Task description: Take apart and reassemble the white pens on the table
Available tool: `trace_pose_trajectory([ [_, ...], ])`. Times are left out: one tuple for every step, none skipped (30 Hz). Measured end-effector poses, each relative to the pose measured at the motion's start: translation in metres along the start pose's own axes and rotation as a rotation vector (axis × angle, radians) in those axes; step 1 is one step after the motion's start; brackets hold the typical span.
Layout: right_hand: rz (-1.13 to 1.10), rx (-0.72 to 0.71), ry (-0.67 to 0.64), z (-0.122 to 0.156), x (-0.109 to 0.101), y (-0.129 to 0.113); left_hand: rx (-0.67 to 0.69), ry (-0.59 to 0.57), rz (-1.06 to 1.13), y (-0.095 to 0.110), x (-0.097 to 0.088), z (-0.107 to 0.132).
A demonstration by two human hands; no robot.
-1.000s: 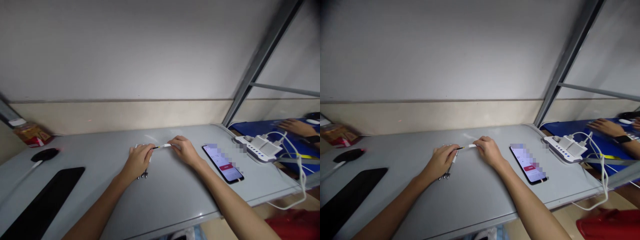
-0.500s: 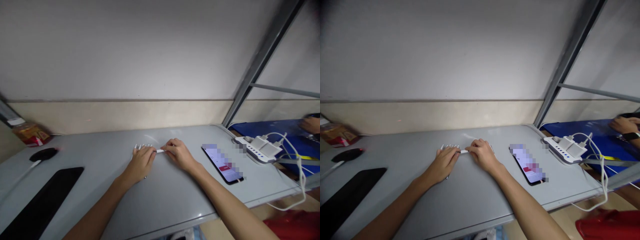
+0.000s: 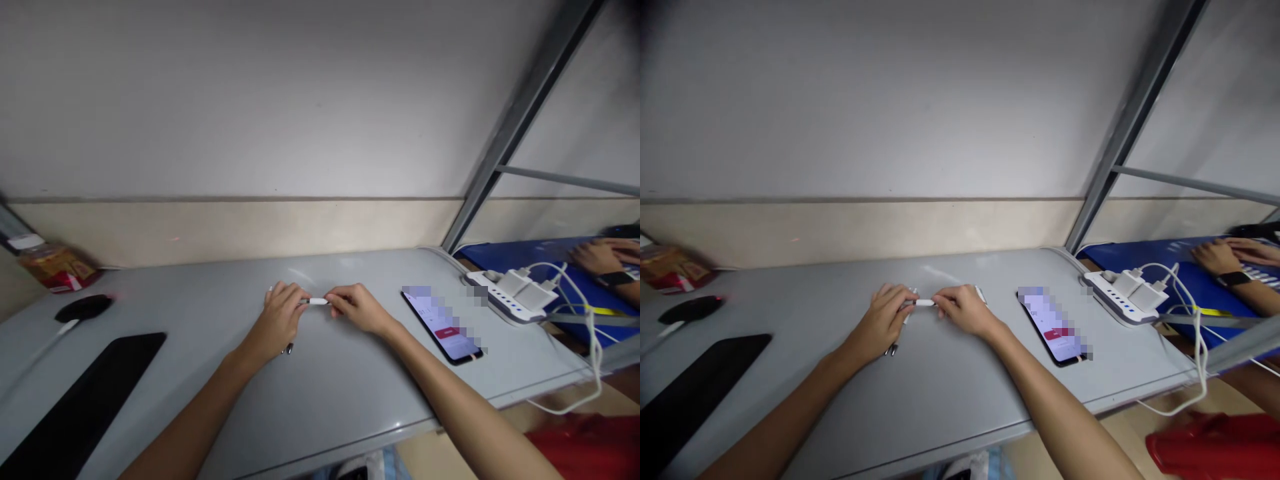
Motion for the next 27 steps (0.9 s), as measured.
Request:
trace_pose_trajectory([
  [-0.015,0.012,0.005,0.000,-0.001,0.001,-0.001,0.018,0.000,0.001,-0.002,-0.001],
  [-0.041,0.017,0.019,-0.001,-0.002,0.001,-0.014,0.035,-0.003,0.000,-0.003,-0.001],
  [-0.074,0.018,0.036,-0.002,-0.003,0.002,-0.040,0.050,-0.007,-0.002,-0.004,-0.002],
  [-0.110,0.020,0.055,-0.002,-0.005,0.003,-0.076,0.056,-0.008,-0.005,-0.005,-0.002],
  [-0.144,0.025,0.072,-0.003,-0.006,0.005,-0.118,0.050,-0.001,-0.008,-0.005,-0.002],
  [-0.172,0.033,0.086,-0.004,-0.007,0.006,-0.157,0.034,0.016,-0.011,-0.005,-0.003],
  [-0.193,0.044,0.097,-0.004,-0.008,0.008,-0.188,0.020,0.046,-0.014,-0.005,-0.003],
  [-0.209,0.056,0.105,-0.005,-0.008,0.010,-0.204,0.016,0.086,-0.016,-0.006,-0.003],
  [-0.224,0.071,0.111,-0.005,-0.008,0.012,-0.205,0.030,0.126,-0.016,-0.008,-0.004],
  [-0.239,0.087,0.111,-0.006,-0.008,0.013,-0.197,0.059,0.162,-0.016,-0.010,-0.005],
  [-0.255,0.103,0.109,-0.006,-0.009,0.014,-0.186,0.094,0.188,-0.015,-0.012,-0.006],
  [-0.272,0.118,0.110,-0.006,-0.009,0.015,-0.181,0.123,0.205,-0.014,-0.013,-0.006],
  [-0.289,0.131,0.113,-0.007,-0.009,0.015,-0.191,0.143,0.218,-0.015,-0.014,-0.006],
  [-0.306,0.139,0.120,-0.007,-0.010,0.015,-0.217,0.144,0.231,-0.016,-0.013,-0.005],
  [-0.319,0.141,0.129,-0.007,-0.011,0.015,-0.254,0.126,0.246,-0.018,-0.011,-0.005],
  [-0.325,0.139,0.139,-0.007,-0.012,0.015,-0.292,0.092,0.262,-0.020,-0.008,-0.004],
  [-0.326,0.135,0.148,-0.007,-0.012,0.014,-0.321,0.055,0.278,-0.021,-0.005,-0.003],
  [-0.325,0.130,0.154,-0.007,-0.013,0.014,-0.334,0.030,0.289,-0.022,-0.004,-0.003],
  [-0.326,0.126,0.158,-0.007,-0.013,0.014,-0.327,0.025,0.296,-0.023,-0.003,-0.003],
  [-0.329,0.125,0.159,-0.007,-0.012,0.014,-0.303,0.044,0.300,-0.022,-0.005,-0.003],
  [-0.335,0.126,0.159,-0.007,-0.012,0.014,-0.272,0.082,0.303,-0.021,-0.007,-0.004],
  [-0.340,0.126,0.159,-0.007,-0.012,0.015,-0.246,0.120,0.307,-0.020,-0.010,-0.005],
  [-0.342,0.126,0.158,-0.007,-0.011,0.015,-0.232,0.143,0.309,-0.019,-0.012,-0.006],
  [-0.341,0.123,0.158,-0.007,-0.011,0.014,-0.235,0.147,0.311,-0.018,-0.012,-0.006],
  [-0.337,0.118,0.160,-0.008,-0.011,0.014,-0.253,0.130,0.315,-0.018,-0.012,-0.005],
  [-0.335,0.112,0.164,-0.008,-0.011,0.013,-0.276,0.098,0.316,-0.019,-0.010,-0.005],
  [-0.336,0.106,0.168,-0.008,-0.011,0.012,-0.293,0.058,0.312,-0.019,-0.007,-0.004],
])
Point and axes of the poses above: each hand's wrist, its own z-axis away from the middle knuckle, its own x-axis out of the palm, y = z × x, the point moved 5 cm from there along -z, towards the middle knuckle, and after that the axes turned 10 degrees about y, right-handed, at the moved point
